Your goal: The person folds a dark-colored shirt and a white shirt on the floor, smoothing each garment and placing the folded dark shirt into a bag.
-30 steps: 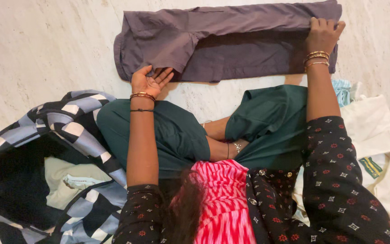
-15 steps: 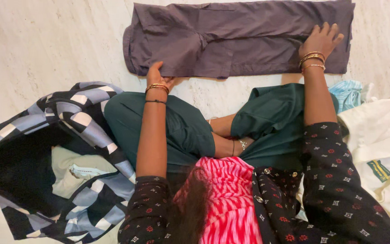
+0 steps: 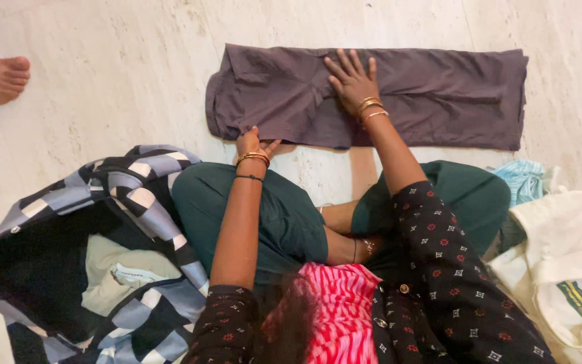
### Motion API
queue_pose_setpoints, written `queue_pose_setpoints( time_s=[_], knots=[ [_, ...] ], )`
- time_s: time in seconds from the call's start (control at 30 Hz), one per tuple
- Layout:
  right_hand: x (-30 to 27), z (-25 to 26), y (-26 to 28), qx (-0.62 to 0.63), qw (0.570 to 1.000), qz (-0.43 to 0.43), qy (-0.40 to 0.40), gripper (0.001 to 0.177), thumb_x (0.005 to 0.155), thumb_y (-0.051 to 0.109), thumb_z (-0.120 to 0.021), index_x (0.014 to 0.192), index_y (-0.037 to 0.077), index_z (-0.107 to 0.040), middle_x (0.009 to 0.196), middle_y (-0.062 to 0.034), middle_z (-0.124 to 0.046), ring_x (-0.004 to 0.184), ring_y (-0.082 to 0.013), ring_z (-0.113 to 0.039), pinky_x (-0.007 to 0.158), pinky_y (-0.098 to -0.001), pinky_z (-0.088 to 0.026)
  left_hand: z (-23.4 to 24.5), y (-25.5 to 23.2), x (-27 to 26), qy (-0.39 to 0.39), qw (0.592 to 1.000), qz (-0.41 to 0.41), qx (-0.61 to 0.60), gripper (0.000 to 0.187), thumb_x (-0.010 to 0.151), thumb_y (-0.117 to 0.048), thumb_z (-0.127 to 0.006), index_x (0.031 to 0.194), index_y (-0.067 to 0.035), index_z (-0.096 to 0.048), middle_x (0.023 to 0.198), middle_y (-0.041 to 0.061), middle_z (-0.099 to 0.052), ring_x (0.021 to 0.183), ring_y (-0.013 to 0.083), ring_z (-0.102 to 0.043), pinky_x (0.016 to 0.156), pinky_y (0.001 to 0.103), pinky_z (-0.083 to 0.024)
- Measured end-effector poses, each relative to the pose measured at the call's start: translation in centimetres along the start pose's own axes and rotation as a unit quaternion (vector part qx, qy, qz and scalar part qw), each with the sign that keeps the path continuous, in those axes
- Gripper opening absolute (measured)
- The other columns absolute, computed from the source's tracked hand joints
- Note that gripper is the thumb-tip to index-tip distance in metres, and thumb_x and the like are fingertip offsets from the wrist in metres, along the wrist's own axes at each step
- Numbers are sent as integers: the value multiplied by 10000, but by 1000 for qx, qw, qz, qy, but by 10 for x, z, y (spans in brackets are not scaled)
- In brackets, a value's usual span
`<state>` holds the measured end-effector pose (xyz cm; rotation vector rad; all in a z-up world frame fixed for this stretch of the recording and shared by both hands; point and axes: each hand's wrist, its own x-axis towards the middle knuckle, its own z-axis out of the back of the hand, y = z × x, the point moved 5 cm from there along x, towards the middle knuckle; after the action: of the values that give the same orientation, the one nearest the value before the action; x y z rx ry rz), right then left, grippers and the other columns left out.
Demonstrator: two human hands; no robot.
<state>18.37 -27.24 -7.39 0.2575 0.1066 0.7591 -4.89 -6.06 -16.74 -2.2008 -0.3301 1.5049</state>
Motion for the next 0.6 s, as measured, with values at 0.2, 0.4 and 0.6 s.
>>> queue_pose_setpoints(
  time_s=[0.2,0.4,0.6],
  knots=[
    [-44,14,-112,-3,992,-130,-3,616,1070,550,-332,1648,376,-210,1741,-15,-147,1590,-275,-81,1229,-635,14,-2,2,2,-4,1000,3,-22,415,1025,-188,-511,1369,43,-484,1264,234,-605,1064,409,-684,769,583,-610],
    [-88,31,-163,-109,969,-219,32,683,961,456,-553,1576,240,-351,1714,-77,-193,1576,-332,-80,1179,-647,-40,-18,-4,-17,37,999,7,-33,393,991,-153,-512,1331,42,-485,1243,225,-613,1037,408,-702,763,610,-607],
    [-130,22,-32,-6,992,-79,-96,750,921,398,-800,1541,120,-485,1597,-132,-462,1490,-341,-384,1142,-543,-321,-40,-30,-66,-7,992,-116,47,603,998,-371,-625,1258,167,-542,1113,270,-658,908,391,-725,706,530,-633]
  ],
)
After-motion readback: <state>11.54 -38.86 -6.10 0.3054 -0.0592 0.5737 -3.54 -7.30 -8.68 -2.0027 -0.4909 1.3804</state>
